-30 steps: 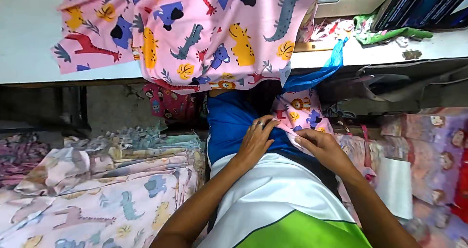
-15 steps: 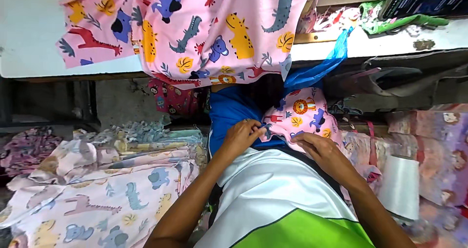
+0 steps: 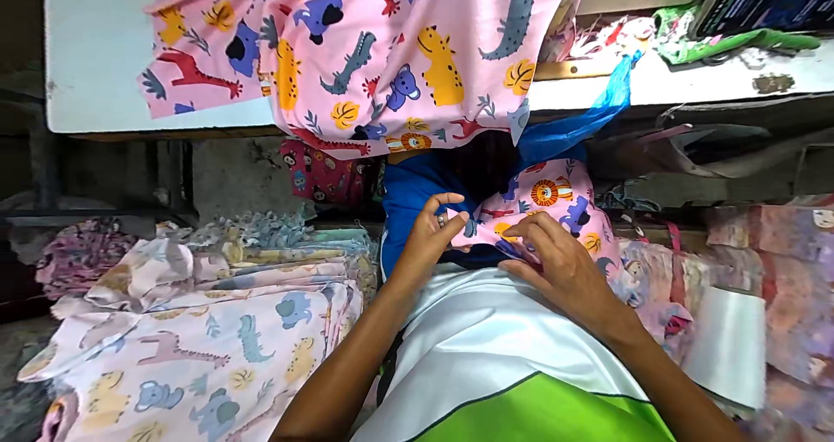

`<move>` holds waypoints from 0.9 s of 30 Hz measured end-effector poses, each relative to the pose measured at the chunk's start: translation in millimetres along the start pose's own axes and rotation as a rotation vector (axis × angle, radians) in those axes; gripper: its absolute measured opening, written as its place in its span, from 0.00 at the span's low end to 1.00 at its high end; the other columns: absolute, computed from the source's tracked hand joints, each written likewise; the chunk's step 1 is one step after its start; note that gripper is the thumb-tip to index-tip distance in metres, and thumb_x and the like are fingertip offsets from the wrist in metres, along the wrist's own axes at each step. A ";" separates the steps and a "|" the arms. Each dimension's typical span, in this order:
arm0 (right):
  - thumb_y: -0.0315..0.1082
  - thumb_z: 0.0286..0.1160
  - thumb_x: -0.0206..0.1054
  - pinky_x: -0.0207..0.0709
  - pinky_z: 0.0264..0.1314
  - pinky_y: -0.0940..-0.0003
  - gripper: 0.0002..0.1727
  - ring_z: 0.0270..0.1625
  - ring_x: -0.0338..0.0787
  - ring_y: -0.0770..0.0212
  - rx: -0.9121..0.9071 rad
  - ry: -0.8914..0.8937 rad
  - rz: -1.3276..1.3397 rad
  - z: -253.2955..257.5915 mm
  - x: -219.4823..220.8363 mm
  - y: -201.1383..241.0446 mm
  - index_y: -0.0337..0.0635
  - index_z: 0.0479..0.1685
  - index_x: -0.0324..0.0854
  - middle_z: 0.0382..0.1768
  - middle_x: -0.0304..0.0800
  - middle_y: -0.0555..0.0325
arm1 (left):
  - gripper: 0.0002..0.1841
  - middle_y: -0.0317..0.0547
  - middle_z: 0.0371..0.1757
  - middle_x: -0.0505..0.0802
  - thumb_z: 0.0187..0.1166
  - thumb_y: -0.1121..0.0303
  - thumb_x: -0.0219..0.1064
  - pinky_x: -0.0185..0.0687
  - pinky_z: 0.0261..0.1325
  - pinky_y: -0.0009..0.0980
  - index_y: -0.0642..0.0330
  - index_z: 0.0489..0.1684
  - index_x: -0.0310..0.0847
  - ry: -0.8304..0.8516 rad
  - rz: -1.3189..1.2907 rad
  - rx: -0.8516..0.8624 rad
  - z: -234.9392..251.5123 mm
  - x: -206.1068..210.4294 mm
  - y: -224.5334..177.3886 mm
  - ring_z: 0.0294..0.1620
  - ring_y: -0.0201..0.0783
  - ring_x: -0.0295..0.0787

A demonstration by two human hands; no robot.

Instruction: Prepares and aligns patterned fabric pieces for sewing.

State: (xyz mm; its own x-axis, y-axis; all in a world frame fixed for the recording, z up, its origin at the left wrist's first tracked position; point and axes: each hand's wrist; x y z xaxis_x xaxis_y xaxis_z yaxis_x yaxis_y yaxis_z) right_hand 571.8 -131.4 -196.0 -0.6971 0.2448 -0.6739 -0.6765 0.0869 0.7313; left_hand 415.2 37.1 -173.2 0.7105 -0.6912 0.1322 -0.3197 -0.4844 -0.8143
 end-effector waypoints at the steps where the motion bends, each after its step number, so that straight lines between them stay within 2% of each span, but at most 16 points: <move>1: 0.45 0.80 0.69 0.83 0.54 0.55 0.19 0.51 0.88 0.51 -0.032 -0.001 -0.013 6.6 2.6 4.6 0.39 0.56 0.86 0.48 0.87 0.48 | 0.16 0.43 0.37 0.91 0.87 0.74 0.60 0.90 0.37 0.26 0.56 0.71 0.70 -0.001 -0.006 0.017 -2.2 0.4 -3.5 0.30 0.31 0.91; 3: 0.38 0.83 0.66 0.85 0.48 0.59 0.13 0.45 0.90 0.52 -0.074 -0.010 -0.030 16.3 7.6 12.3 0.38 0.52 0.88 0.42 0.88 0.50 | 0.16 0.42 0.37 0.92 0.87 0.75 0.60 0.90 0.36 0.25 0.56 0.70 0.71 0.000 0.003 0.063 -5.3 0.7 -6.9 0.29 0.30 0.91; 6: 0.30 0.85 0.61 0.86 0.39 0.61 0.12 0.37 0.91 0.54 -0.073 0.008 0.018 21.2 7.8 18.9 0.35 0.48 0.90 0.37 0.89 0.49 | 0.15 0.42 0.35 0.91 0.87 0.76 0.60 0.91 0.36 0.27 0.57 0.69 0.72 -0.017 -0.002 0.101 -7.8 0.5 -7.0 0.29 0.31 0.91; 8: 0.28 0.83 0.63 0.87 0.42 0.63 0.10 0.38 0.92 0.56 -0.040 0.001 0.076 20.7 7.0 17.9 0.35 0.46 0.91 0.37 0.91 0.49 | 0.15 0.42 0.35 0.91 0.88 0.75 0.58 0.92 0.38 0.28 0.57 0.70 0.71 -0.014 -0.023 0.106 -8.3 -0.5 -4.5 0.31 0.32 0.92; 11: 0.30 0.79 0.67 0.86 0.49 0.72 0.09 0.42 0.92 0.64 0.034 -0.026 0.148 17.1 5.4 14.9 0.37 0.42 0.92 0.39 0.93 0.53 | 0.14 0.44 0.38 0.91 0.92 0.72 0.51 0.93 0.38 0.29 0.59 0.72 0.69 0.001 0.018 0.105 -10.1 -2.8 1.0 0.32 0.34 0.94; 13: 0.33 0.79 0.69 0.84 0.48 0.77 0.08 0.41 0.91 0.68 0.068 -0.031 0.169 14.3 5.2 13.3 0.38 0.41 0.92 0.38 0.92 0.55 | 0.16 0.44 0.38 0.91 0.93 0.70 0.50 0.93 0.40 0.30 0.59 0.74 0.68 0.025 0.101 0.132 -11.8 -5.5 6.9 0.33 0.35 0.94; 15: 0.32 0.80 0.68 0.83 0.48 0.77 0.09 0.41 0.90 0.67 0.073 -0.034 0.174 12.0 4.7 14.0 0.36 0.41 0.91 0.38 0.91 0.54 | 0.17 0.44 0.39 0.93 0.93 0.69 0.50 0.93 0.43 0.30 0.60 0.77 0.66 0.069 0.184 0.169 -13.1 -8.3 13.1 0.36 0.35 0.95; 17: 0.28 0.80 0.65 0.84 0.55 0.76 0.09 0.46 0.92 0.66 0.057 -0.028 0.197 10.8 2.8 16.0 0.34 0.44 0.92 0.41 0.92 0.51 | 0.19 0.43 0.41 0.93 0.93 0.68 0.50 0.94 0.45 0.30 0.60 0.79 0.65 0.110 0.254 0.196 -14.4 -9.7 17.7 0.38 0.34 0.95; 19: 0.26 0.81 0.64 0.83 0.57 0.78 0.11 0.47 0.92 0.67 0.051 -0.005 0.228 9.8 1.5 16.8 0.35 0.49 0.92 0.43 0.93 0.51 | 0.20 0.43 0.43 0.93 0.93 0.67 0.51 0.94 0.47 0.31 0.60 0.81 0.65 0.136 0.319 0.220 -15.6 -9.1 21.0 0.39 0.34 0.95; 22: 0.30 0.80 0.66 0.83 0.53 0.79 0.10 0.44 0.91 0.69 0.087 0.025 0.234 7.8 1.2 17.9 0.38 0.48 0.93 0.40 0.92 0.54 | 0.22 0.43 0.43 0.93 0.94 0.64 0.51 0.94 0.48 0.32 0.59 0.83 0.66 0.154 0.364 0.233 -18.4 -4.6 21.1 0.40 0.34 0.95; 27: 0.38 0.80 0.68 0.86 0.51 0.69 0.12 0.43 0.92 0.65 0.143 0.043 0.178 5.9 5.2 19.9 0.42 0.48 0.93 0.41 0.94 0.56 | 0.24 0.45 0.47 0.93 0.92 0.63 0.54 0.94 0.50 0.31 0.58 0.85 0.64 0.188 0.389 0.249 -21.5 0.3 18.8 0.42 0.33 0.95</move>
State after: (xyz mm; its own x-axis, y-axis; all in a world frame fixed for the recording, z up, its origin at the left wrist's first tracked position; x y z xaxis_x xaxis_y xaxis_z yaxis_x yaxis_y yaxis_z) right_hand 556.1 -122.6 -184.2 -0.8138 0.2272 -0.5348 -0.5039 0.1824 0.8443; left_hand 395.9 16.3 -176.3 0.4356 -0.8911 -0.1273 -0.3629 -0.0445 -0.9308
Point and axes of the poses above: each hand's wrist, its own z-axis towards the middle knuckle, its own x-axis out of the palm, y = z × x
